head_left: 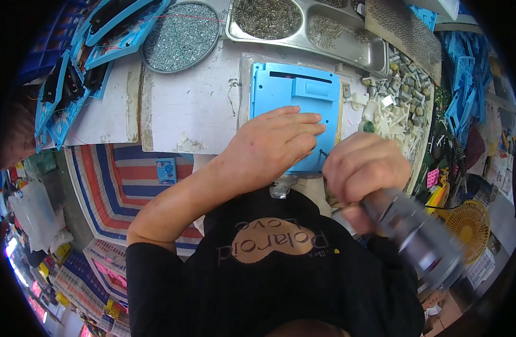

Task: Assemble an electronic toy or device by soldering components, installing a circuit board, and screwing the casing together.

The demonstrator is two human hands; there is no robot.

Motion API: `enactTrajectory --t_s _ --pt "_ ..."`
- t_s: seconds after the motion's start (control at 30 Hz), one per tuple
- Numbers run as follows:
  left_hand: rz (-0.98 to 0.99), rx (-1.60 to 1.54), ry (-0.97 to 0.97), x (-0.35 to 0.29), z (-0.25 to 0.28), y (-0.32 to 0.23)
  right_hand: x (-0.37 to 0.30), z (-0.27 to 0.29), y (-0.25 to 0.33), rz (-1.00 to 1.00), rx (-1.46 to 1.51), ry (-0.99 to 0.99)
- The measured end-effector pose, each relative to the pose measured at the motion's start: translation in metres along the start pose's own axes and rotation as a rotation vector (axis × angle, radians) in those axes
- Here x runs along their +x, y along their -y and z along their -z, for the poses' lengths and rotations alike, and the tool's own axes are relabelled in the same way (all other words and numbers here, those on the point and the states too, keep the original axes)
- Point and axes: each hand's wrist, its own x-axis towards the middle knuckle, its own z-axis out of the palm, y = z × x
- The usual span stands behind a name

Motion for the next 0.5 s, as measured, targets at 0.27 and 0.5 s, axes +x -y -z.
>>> enactTrajectory --t_s 0.27,0.5 --pt "0.001 0.030 0.045 0.000 0.002 0.002 0.022 0.027 -0.003 0.012 -0.009 -0.036" --pt "0.022 0.032 0.065 0.001 0.005 0.000 0.036 0.040 -0.011 -0.074 0.148 0.012"
